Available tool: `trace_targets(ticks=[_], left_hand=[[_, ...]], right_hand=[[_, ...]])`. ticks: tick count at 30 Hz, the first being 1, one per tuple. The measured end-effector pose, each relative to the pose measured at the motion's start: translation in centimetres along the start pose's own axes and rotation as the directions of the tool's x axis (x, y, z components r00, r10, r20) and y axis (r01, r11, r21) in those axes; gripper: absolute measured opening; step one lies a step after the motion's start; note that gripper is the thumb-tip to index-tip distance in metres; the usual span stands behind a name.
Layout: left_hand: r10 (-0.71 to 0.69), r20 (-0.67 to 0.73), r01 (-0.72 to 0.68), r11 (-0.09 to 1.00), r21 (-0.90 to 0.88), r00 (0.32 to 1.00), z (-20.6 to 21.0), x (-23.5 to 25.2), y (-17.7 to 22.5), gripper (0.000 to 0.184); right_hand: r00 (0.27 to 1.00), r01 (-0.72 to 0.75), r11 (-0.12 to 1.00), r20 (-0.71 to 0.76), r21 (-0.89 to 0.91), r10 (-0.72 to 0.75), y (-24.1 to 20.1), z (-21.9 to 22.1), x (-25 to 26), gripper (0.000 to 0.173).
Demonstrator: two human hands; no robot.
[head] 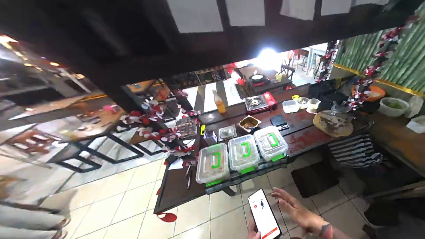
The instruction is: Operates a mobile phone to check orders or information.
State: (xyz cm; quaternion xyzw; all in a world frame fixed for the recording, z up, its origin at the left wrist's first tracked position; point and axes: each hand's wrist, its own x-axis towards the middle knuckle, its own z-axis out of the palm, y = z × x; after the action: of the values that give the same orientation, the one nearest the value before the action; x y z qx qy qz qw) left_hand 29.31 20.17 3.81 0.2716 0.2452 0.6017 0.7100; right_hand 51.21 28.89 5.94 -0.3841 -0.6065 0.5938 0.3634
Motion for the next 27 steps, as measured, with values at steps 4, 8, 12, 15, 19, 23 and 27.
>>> trace_targets(ticks=[4, 8, 12, 15, 19, 23, 27], left_hand=[[-0.013, 0.067, 0.018, 0.997, -0.073, 0.998, 0.4, 0.2, -0.3, 0.090], [-0.021, 0.063, 0.030, 0.988, -0.152, 0.998, -0.6, -0.1, -1.8, 0.092], [-0.058, 0.023, 0.061, 0.984, -0.166, 0.998, -2.4, -1.1, -4.0, 0.090], [-0.096, -0.009, 0.094, 0.987, -0.133, 0.995, -3.6, -1.7, -5.6, 0.094], [-0.119, -0.003, 0.119, 0.991, -0.060, 0.993, -4.5, -2.7, -7.4, 0.091], [-0.117, -0.019, 0.116, 0.992, -0.052, 0.993, -4.2, -3.4, -8.0, 0.093], [-0.086, 0.002, 0.086, 0.995, -0.057, 0.996, -3.3, -3.2, -7.6, 0.094]], right_hand=[[0.998, -0.025, 1.000, -0.051, 0.001, 0.025, -0.3, -1.2, -1.1, 0.057], [0.991, -0.072, 0.997, -0.112, 0.011, 0.073, 1.6, -1.7, -2.6, 0.055], [0.965, -0.239, 0.971, -0.105, 0.014, 0.239, 4.6, -1.3, -4.5, 0.057], [0.930, -0.361, 0.933, -0.077, 0.010, 0.360, 6.3, -0.8, -5.2, 0.054], [0.896, -0.443, 0.896, -0.040, -0.018, 0.442, 7.8, -0.4, -5.7, 0.052], [0.886, -0.464, 0.885, -0.045, -0.041, 0.462, 7.7, -0.4, -4.9, 0.052], [0.918, -0.394, 0.919, -0.060, -0.028, 0.392, 6.3, -1.0, -3.5, 0.052]])
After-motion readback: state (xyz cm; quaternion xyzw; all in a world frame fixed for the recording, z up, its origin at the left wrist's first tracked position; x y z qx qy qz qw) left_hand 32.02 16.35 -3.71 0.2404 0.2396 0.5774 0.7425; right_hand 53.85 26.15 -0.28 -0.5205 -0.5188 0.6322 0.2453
